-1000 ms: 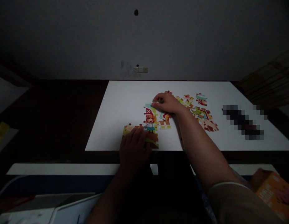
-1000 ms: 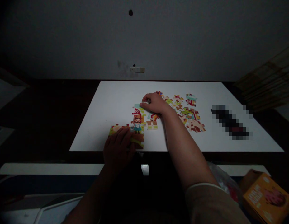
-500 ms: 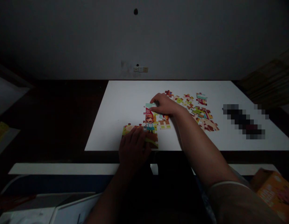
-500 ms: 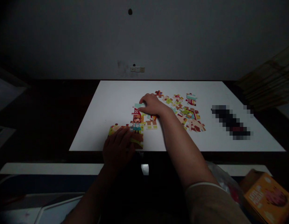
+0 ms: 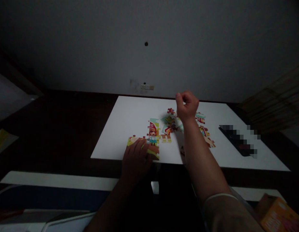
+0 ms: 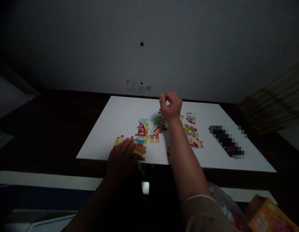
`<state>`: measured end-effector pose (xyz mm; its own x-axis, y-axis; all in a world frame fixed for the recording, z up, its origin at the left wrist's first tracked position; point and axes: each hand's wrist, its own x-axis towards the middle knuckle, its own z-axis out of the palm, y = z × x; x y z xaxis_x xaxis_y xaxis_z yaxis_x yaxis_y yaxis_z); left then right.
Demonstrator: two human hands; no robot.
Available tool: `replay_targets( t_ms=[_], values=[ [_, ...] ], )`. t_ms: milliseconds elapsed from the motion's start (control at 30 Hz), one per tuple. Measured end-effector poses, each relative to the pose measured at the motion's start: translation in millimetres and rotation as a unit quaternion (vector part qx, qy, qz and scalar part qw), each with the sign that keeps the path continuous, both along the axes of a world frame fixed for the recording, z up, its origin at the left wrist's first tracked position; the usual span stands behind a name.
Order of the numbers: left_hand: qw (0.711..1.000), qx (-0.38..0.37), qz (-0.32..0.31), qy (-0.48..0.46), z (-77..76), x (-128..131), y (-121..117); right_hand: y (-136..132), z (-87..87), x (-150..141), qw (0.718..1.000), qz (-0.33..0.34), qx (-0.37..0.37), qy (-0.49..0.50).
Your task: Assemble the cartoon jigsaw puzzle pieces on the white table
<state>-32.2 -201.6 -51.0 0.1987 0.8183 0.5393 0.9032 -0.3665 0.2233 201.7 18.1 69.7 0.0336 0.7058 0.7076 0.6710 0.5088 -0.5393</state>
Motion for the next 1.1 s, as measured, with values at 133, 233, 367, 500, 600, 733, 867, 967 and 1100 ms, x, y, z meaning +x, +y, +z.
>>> replay_targets(
  t_ms=[133,233,367,500,600,733,867,967,1100],
  values=[
    [1.000,0.022,0.004,0.004,3.1,0,0,-17,43.3,36,0.999,-0.032,0.021,-0.034],
    [0.999,0.039,0.002,0.012,2.7,0,0,-42,53.0,76,0.998,-0.045,0.020,-0.044],
    [0.999,0.020,-0.006,0.025,0.7,-3,2,-89,14.3,133,0.996,-0.084,0.002,0.031],
    [0.999,-0.032,-0.004,0.041,2.0,-5,1,-142,-58.8,165,0.988,-0.112,-0.059,0.093],
    [0.998,-0.051,0.012,0.042,4.4,-3,2,-167,-99.3,172,0.981,-0.101,-0.149,0.068],
    [0.996,-0.081,0.022,0.038,7.7,-2,3,-163,-108.4,173,0.982,-0.100,-0.152,-0.048],
    [0.993,-0.104,0.028,0.044,12.0,-2,3,-133,-95.6,175,0.963,-0.139,-0.175,-0.151],
    [0.991,-0.121,0.021,0.052,16.1,-1,3,-118,-96.3,172,0.948,-0.157,-0.200,-0.189],
    [0.988,-0.134,0.028,0.073,22.7,4,9,-116,-104.9,169,0.942,-0.154,-0.229,-0.189]
  ],
)
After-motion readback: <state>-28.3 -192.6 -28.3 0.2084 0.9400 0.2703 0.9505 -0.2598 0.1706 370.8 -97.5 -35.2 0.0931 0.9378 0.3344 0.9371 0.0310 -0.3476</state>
